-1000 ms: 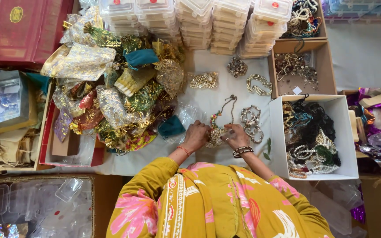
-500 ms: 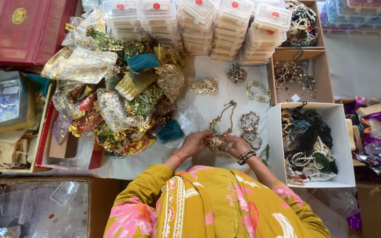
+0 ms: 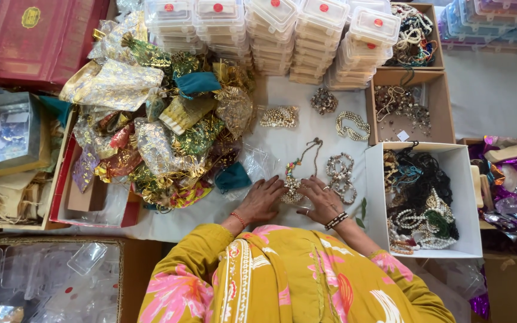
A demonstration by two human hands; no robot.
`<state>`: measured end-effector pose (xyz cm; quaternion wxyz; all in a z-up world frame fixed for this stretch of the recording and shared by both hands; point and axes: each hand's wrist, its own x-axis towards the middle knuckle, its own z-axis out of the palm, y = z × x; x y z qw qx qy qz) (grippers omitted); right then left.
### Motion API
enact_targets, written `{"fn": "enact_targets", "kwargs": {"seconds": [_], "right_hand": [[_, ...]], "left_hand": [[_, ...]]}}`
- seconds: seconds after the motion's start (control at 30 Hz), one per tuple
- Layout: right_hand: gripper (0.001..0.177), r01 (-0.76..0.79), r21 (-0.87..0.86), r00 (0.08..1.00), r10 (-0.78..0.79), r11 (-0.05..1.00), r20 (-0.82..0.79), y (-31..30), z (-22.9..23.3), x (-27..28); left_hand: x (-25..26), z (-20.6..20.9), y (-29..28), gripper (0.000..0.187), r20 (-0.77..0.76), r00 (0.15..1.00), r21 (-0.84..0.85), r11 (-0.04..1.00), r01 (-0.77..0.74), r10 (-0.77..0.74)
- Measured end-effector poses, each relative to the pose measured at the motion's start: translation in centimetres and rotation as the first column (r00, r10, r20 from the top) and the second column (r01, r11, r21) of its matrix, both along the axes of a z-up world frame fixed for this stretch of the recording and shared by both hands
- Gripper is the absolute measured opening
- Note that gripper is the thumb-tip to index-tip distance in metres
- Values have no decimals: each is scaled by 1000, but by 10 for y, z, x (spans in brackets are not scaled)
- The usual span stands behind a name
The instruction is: The person sorts through a large collection of jewelry, removing necklaces and bracelets from plastic bags and placing them onto the table. They move aside various pouches and containers to reach different items, handling beaded and pearl-like ornaments one at a time.
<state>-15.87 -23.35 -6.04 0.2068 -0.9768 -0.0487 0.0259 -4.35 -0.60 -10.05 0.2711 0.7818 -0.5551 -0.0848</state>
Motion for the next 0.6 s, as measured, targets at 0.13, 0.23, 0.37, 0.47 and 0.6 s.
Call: {"fn": "enact_targets", "kwargs": {"seconds": [0.13, 0.23, 0.37, 0.47, 0.6], "right_hand": [[60, -22, -88, 996, 29, 996, 85, -5, -26, -7], [52, 39, -42, 998, -37, 998, 53, -7, -31, -5], [30, 136, 278, 986, -158, 951, 56, -21, -42, 2], [25, 306, 566, 949, -291, 765, -120, -45, -75, 13], [32, 357, 813, 932, -238, 460, -274, -69, -101, 29]], "left_hand": [[-6, -19, -1, 75, 18, 999, 55, 998, -37, 36], [-2, -39, -5, 63, 75, 995, 53, 996, -75, 70], [13, -37, -15, 42, -92, 987, -52, 989, -139, 134], [30, -32, -27, 28, -271, 940, -95, 966, -242, 209], [55, -58, -39, 24, -670, 711, -84, 931, -356, 211]]}}
